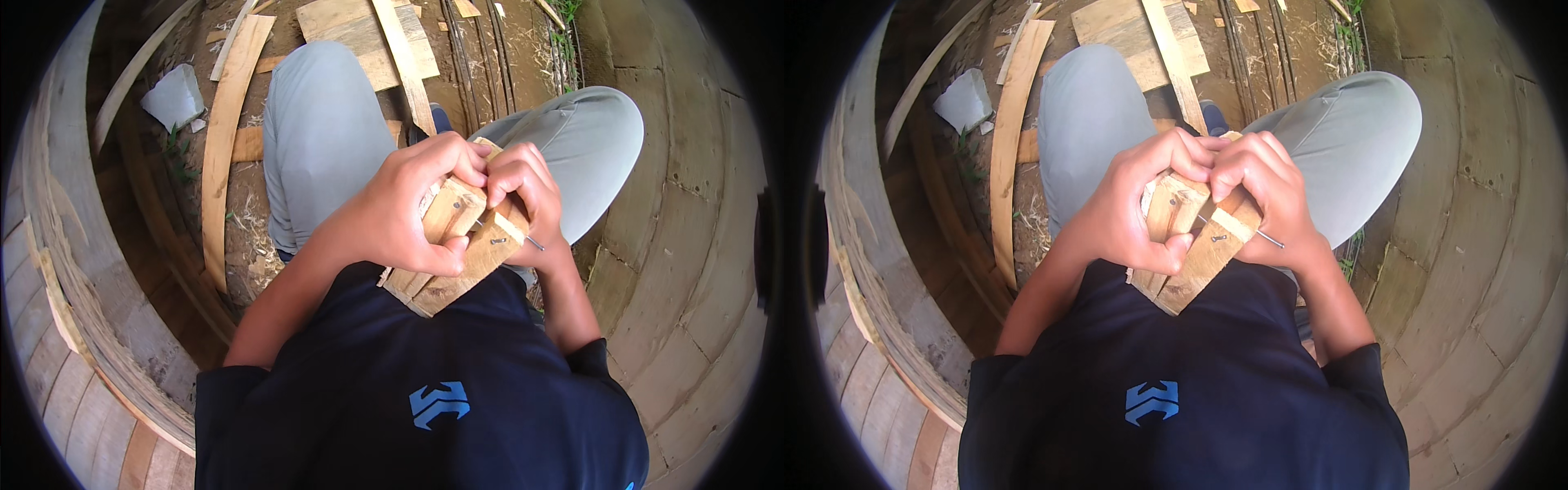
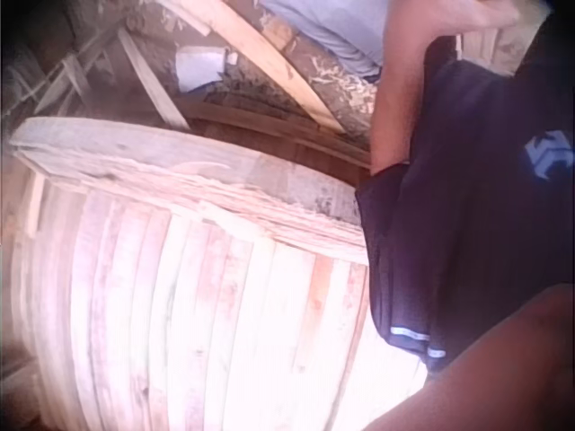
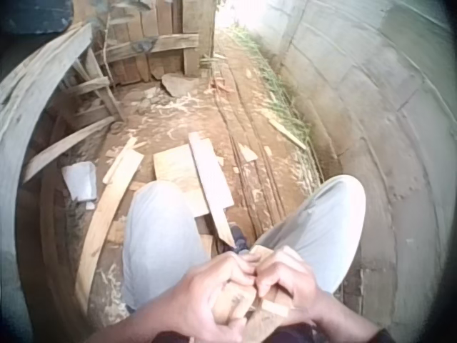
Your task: The person assembles a small wooden box by hand, fitting together pre-cut wooden slats and panels. They repeatedly adjust the pieces to ensure a snug fit, occasionally tapping them into place and inspecting the joints.
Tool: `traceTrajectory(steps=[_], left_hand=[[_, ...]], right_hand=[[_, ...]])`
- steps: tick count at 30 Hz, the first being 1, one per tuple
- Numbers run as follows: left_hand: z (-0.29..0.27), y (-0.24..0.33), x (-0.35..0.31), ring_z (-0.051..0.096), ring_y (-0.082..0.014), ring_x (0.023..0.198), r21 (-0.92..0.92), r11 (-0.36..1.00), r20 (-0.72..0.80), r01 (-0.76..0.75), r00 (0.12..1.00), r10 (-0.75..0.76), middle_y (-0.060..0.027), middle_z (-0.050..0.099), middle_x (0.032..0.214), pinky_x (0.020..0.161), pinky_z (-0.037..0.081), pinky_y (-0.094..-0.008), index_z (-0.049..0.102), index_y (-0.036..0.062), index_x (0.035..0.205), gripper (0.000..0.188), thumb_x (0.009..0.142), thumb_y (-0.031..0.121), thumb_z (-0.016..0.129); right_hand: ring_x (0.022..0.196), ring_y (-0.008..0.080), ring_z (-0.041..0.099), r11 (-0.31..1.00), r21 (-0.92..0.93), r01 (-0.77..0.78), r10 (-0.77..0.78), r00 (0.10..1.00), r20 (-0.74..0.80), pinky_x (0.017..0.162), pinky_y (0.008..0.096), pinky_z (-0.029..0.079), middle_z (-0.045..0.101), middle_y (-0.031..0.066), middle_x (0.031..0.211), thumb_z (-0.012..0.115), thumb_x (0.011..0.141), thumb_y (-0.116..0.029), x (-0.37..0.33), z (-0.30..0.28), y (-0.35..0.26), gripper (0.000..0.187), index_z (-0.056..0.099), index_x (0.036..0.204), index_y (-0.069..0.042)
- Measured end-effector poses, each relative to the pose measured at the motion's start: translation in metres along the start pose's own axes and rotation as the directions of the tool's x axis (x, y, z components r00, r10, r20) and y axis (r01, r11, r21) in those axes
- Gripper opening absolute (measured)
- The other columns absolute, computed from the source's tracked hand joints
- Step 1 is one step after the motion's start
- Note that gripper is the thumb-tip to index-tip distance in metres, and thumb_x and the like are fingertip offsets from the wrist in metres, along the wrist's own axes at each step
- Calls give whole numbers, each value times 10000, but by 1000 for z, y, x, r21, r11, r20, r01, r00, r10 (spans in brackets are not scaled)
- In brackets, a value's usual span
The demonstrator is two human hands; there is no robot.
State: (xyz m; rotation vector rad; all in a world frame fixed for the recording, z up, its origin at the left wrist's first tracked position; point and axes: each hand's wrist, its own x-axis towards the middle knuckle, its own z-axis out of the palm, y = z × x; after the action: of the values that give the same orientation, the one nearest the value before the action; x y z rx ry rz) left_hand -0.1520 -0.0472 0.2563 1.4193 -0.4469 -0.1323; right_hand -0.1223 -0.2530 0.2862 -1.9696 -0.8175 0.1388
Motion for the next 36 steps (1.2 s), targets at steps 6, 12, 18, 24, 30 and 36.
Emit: traceTrajectory(steps=[6, 12, 18, 24, 30, 36], left_hand=[[0, -3, 0, 672, -324, 1051, 3, 1000, 16, -15, 1000, 15, -157, 641, 1062, 905, 530, -401, 558, 25, 1051, 517, 592, 108, 780], [-1, -1, -1, 670, -322, 1065, 1, 999, 26, -51, 998, 51, -135, 633, 1036, 915, 530, -411, 563, 25, 1053, 520, 592, 116, 786], [0, 2, 0, 668, -323, 1053, 24, 998, 38, -59, 998, 58, -132, 634, 1044, 918, 528, -414, 561, 34, 1054, 525, 588, 114, 790], [0, 5, 0, 657, -320, 1030, 14, 998, 61, -60, 996, 60, -136, 639, 1058, 911, 522, -412, 557, 39, 1061, 537, 581, 108, 787], [0, 6, 0, 651, -314, 1033, 12, 998, 59, -65, 996, 64, -141, 634, 1060, 926, 517, -414, 556, 31, 1064, 541, 580, 105, 786], [0, 5, -1, 644, -340, 1114, 20, 999, 51, -32, 998, 30, -156, 617, 1082, 969, 508, -426, 555, 18, 1068, 530, 598, 111, 781]], right_hand=[[940, 294, 650, 999, 46, -5, 4, 1000, 29, 795, 367, 456, 598, 52, 889, 839, 687, -162, 1, -4, -1, 331, 553, 843, -101], [956, 296, 655, 997, 72, 8, -9, 1000, 8, 793, 368, 458, 598, 49, 888, 845, 695, -170, 0, -1, -2, 329, 552, 831, -102], [880, 272, 626, 997, 70, 25, -24, 1000, -11, 781, 359, 454, 597, 42, 883, 851, 698, -185, -3, -1, -1, 325, 561, 822, -108], [810, 243, 584, 998, 62, 24, -22, 999, -30, 751, 342, 439, 596, 32, 862, 854, 699, -200, -6, -1, -2, 320, 562, 801, -120], [812, 234, 583, 996, 83, 30, -26, 999, -43, 737, 341, 433, 597, 30, 857, 859, 700, -206, -6, -1, -1, 325, 562, 802, -123], [838, 241, 588, 996, 86, 17, -13, 999, -48, 767, 350, 450, 603, 31, 870, 859, 700, -188, -5, 1, 0, 319, 571, 817, -115]])
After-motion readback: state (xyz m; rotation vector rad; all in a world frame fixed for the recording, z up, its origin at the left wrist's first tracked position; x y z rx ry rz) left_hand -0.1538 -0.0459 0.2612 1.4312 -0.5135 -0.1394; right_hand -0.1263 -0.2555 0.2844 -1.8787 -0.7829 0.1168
